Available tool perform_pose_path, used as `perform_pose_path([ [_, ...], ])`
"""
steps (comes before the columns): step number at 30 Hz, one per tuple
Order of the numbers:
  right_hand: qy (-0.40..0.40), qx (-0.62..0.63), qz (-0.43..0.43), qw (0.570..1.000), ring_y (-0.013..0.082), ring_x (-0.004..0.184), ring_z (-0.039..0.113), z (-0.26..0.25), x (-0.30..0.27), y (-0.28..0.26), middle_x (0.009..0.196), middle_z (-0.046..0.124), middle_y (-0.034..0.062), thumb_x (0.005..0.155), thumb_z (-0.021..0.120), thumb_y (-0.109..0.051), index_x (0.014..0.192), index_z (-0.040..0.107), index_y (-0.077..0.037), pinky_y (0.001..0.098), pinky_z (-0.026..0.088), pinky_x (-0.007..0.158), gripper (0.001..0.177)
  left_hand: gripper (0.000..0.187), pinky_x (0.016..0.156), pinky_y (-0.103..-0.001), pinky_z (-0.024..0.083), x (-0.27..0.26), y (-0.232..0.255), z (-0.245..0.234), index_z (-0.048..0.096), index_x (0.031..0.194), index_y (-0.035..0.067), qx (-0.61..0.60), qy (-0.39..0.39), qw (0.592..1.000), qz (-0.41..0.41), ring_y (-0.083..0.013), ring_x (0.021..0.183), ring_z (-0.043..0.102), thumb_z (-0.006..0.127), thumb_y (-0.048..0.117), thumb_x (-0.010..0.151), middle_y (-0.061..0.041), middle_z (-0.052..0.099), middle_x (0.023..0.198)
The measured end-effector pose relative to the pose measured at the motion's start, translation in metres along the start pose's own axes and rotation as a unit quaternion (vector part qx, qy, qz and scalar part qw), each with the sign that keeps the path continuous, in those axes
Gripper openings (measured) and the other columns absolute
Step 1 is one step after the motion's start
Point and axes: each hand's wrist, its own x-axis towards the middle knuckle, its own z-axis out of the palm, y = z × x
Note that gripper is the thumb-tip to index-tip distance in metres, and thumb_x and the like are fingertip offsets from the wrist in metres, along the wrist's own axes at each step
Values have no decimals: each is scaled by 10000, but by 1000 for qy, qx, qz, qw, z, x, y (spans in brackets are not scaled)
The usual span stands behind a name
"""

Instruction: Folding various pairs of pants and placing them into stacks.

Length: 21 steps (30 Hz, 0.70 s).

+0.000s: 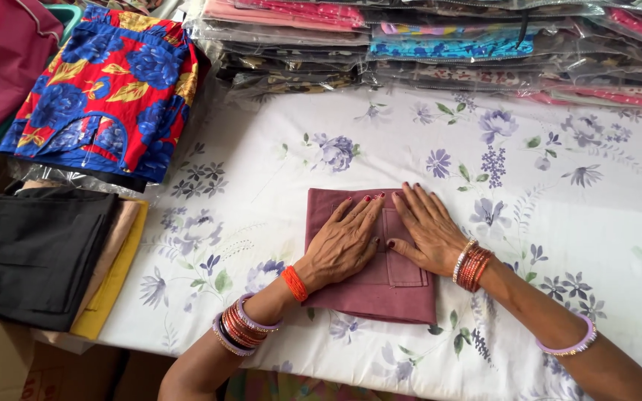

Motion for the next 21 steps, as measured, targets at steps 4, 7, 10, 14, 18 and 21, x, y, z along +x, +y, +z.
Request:
perform_pose_path([
  [4,-21,-1,28,999,393,1526,16,-6,-23,-7,1658,22,262,950,354,-680,1599,63,-77,539,2,1197,933,684,1242,-503,223,-1,0,-1,276,1546,-77,-2,9,1000,6,-344,1494,372,530,219,983,-228,395,1594],
  [7,-39,-8,42,998,404,1512,-14,-8,-45,-16,1651,0,283,937,333,-702,1603,25,-106,584,-48,1168,946,688,1244,-502,226,-1,0,0,282,1558,-59,-12,12,1000,6,-340,1492,377,529,216,978,-214,405,1592],
  [10,-57,-4,46,997,418,1514,-39,-11,-67,-27,1635,4,302,936,306,-710,1617,-14,-122,609,-75,1167,955,691,1241,-508,232,0,-2,1,296,1554,-34,-14,8,1000,3,-333,1489,382,549,216,962,-202,416,1581],
  [14,-49,-7,17,999,457,1545,-29,-15,-83,-39,1638,64,340,924,303,-737,1609,-20,-132,651,-65,1191,970,635,1247,-540,263,1,-21,6,356,1556,-5,-38,85,995,36,-368,1519,374,583,195,998,-220,426,1604],
  [18,-65,13,7,998,438,1511,-6,-17,-84,-41,1588,108,335,928,299,-754,1624,-9,-197,591,-43,1183,943,589,1276,-544,306,-12,-32,-23,387,1547,11,16,229,972,-41,-356,1505,415,607,239,1049,-251,428,1599],
  [21,-58,23,4,998,438,1507,13,-15,-81,-38,1577,138,320,912,310,-767,1620,-1,-225,588,-32,1187,944,686,1165,-488,399,-34,-27,-38,345,1518,-56,18,169,950,-262,-369,1375,472,555,367,1021,-274,451,1523],
])
